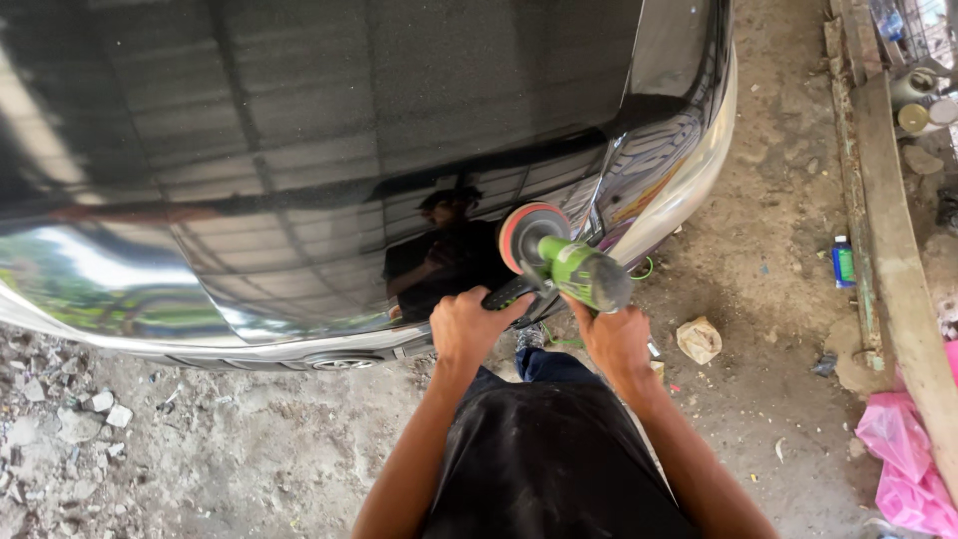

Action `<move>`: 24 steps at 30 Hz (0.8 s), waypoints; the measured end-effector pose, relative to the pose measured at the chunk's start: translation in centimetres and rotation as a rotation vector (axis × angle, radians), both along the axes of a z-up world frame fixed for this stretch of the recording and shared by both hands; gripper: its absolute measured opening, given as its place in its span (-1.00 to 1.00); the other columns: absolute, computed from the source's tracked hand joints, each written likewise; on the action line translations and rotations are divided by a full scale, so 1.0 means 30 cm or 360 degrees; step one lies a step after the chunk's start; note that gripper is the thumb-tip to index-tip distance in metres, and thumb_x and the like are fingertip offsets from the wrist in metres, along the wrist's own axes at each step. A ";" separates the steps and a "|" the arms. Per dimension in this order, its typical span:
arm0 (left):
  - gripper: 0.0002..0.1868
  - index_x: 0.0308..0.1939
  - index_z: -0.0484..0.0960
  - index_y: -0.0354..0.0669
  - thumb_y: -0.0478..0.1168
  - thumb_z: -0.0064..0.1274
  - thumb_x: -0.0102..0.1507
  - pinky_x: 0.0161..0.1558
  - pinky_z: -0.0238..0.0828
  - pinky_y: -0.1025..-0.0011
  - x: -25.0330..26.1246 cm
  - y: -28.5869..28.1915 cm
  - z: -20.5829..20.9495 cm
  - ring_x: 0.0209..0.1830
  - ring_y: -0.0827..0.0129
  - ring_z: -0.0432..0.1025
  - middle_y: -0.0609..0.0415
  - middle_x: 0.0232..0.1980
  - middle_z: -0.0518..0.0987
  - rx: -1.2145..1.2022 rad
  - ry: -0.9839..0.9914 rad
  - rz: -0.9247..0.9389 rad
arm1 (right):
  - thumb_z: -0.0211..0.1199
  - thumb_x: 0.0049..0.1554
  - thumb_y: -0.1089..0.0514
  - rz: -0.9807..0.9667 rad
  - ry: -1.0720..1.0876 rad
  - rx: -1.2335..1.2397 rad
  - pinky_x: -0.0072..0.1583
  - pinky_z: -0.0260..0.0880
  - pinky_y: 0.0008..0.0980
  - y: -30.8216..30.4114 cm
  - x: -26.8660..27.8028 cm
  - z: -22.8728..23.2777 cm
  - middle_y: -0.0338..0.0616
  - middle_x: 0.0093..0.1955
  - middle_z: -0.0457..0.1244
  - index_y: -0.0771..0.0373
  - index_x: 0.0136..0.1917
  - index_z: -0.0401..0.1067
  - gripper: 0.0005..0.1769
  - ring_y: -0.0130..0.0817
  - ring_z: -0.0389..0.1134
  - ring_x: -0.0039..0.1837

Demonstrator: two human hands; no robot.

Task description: The person applies a product from a tin onto the hood of a car and then uses a power buffer to polish the surface.

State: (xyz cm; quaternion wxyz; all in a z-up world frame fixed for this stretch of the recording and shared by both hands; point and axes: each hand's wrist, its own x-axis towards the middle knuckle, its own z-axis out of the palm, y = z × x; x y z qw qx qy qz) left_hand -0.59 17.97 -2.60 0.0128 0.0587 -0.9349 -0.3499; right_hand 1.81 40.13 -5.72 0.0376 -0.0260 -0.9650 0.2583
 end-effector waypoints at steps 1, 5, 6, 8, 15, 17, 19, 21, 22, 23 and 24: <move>-0.33 -0.57 0.64 -0.23 0.37 0.35 -0.03 -0.52 0.48 0.17 -0.013 0.023 0.003 -0.67 0.01 0.52 -0.10 -0.64 0.57 0.0035 -0.0036 -0.0031 | 0.36 0.19 -0.14 -0.0011 -0.0029 0.0001 -0.36 0.43 -0.14 0.022 -0.009 -0.002 -0.03 -0.40 0.38 0.26 -0.03 0.53 -0.60 -0.06 0.43 -0.44; -0.35 -0.56 0.67 -0.22 0.36 0.36 -0.02 -0.51 0.47 0.16 -0.016 0.071 0.001 -0.64 -0.02 0.51 -0.12 -0.65 0.56 -0.0054 0.0052 -0.0071 | 0.37 0.19 -0.04 0.0050 0.0390 -0.0129 -0.29 0.44 -0.15 0.045 0.006 0.018 0.03 -0.20 0.43 0.28 0.09 0.54 -0.64 -0.02 0.45 -0.28; -0.31 -0.58 0.65 -0.25 0.38 0.37 -0.02 -0.51 0.47 0.17 -0.014 0.062 -0.008 -0.63 -0.02 0.51 -0.14 -0.66 0.55 -0.0114 0.0026 -0.0074 | 0.39 0.20 -0.03 0.0055 0.0413 -0.0125 -0.26 0.43 -0.14 0.033 0.008 0.018 0.03 -0.19 0.43 0.25 0.07 0.55 -0.68 0.02 0.45 -0.25; -0.30 -0.59 0.65 -0.26 0.38 0.37 -0.02 -0.51 0.46 0.18 0.033 0.036 -0.027 -0.63 -0.02 0.51 -0.13 -0.65 0.56 -0.0139 0.0044 -0.0058 | 0.40 0.20 -0.02 0.0073 0.0433 -0.0100 -0.25 0.42 -0.10 -0.002 0.048 0.021 0.04 -0.19 0.43 0.22 0.05 0.56 -0.71 0.06 0.44 -0.23; -0.38 -0.51 0.69 -0.23 0.32 0.39 -0.02 -0.55 0.47 0.18 0.150 -0.231 -0.042 -0.63 0.02 0.54 -0.09 -0.59 0.61 -0.0084 0.0152 0.0117 | 0.39 0.18 -0.04 0.0205 0.0247 -0.0050 -0.39 0.36 -0.14 -0.236 0.091 -0.034 0.00 -0.41 0.36 0.24 -0.05 0.55 -0.71 -0.02 0.39 -0.43; -0.41 -0.49 0.71 -0.22 0.29 0.39 -0.01 -0.55 0.47 0.19 0.182 -0.308 -0.045 -0.63 0.03 0.54 -0.08 -0.60 0.61 -0.0088 0.0232 0.0154 | 0.39 0.17 -0.04 0.0242 0.0154 0.0040 -0.42 0.36 -0.19 -0.315 0.101 -0.049 -0.01 -0.46 0.33 0.34 -0.01 0.50 -0.63 -0.08 0.37 -0.47; -0.44 -0.46 0.71 -0.21 0.27 0.38 0.04 -0.54 0.48 0.23 0.225 -0.385 -0.064 -0.62 0.09 0.55 -0.03 -0.57 0.61 -0.0013 0.0351 0.0161 | 0.38 0.19 -0.03 0.0279 -0.0097 0.0103 -0.47 0.38 -0.28 -0.383 0.102 -0.070 -0.03 -0.48 0.32 0.52 0.09 0.39 -0.48 -0.20 0.36 -0.51; -0.42 -0.53 0.69 -0.23 0.26 0.40 0.02 -0.62 0.40 0.24 0.269 -0.460 -0.100 -0.73 0.17 0.49 0.00 -0.66 0.58 -0.0097 0.0128 0.0225 | 0.39 0.10 0.08 0.0330 -0.0153 0.0077 -0.48 0.40 -0.30 -0.448 0.126 -0.093 -0.02 -0.45 0.31 0.55 0.16 0.31 -0.45 -0.21 0.36 -0.51; -0.42 -0.56 0.68 -0.24 0.26 0.41 0.01 -0.66 0.37 0.24 0.292 -0.498 -0.120 -0.79 0.22 0.46 0.01 -0.71 0.56 -0.0139 0.0018 0.0256 | 0.39 0.06 0.14 0.0355 -0.0180 0.0064 -0.49 0.41 -0.31 -0.479 0.139 -0.104 -0.01 -0.43 0.30 0.57 0.19 0.27 -0.41 -0.22 0.36 -0.51; -0.41 -0.54 0.67 -0.24 0.27 0.39 0.05 -0.71 0.34 0.28 0.320 -0.542 -0.138 -0.82 0.27 0.44 0.07 -0.71 0.55 -0.0141 -0.0028 0.0244 | 0.37 0.10 0.16 0.0400 -0.0215 0.0037 -0.46 0.40 -0.33 -0.511 0.152 -0.118 -0.01 -0.40 0.30 0.53 0.17 0.28 -0.49 -0.23 0.37 -0.50; -0.41 -0.52 0.66 -0.24 0.27 0.37 0.09 -0.76 0.32 0.32 0.346 -0.585 -0.153 -0.85 0.33 0.42 0.12 -0.70 0.54 -0.0142 -0.0075 0.0233 | 0.35 0.13 0.19 0.0445 -0.0251 0.0010 -0.44 0.39 -0.35 -0.543 0.164 -0.132 0.00 -0.38 0.30 0.49 0.14 0.28 -0.56 -0.24 0.38 -0.48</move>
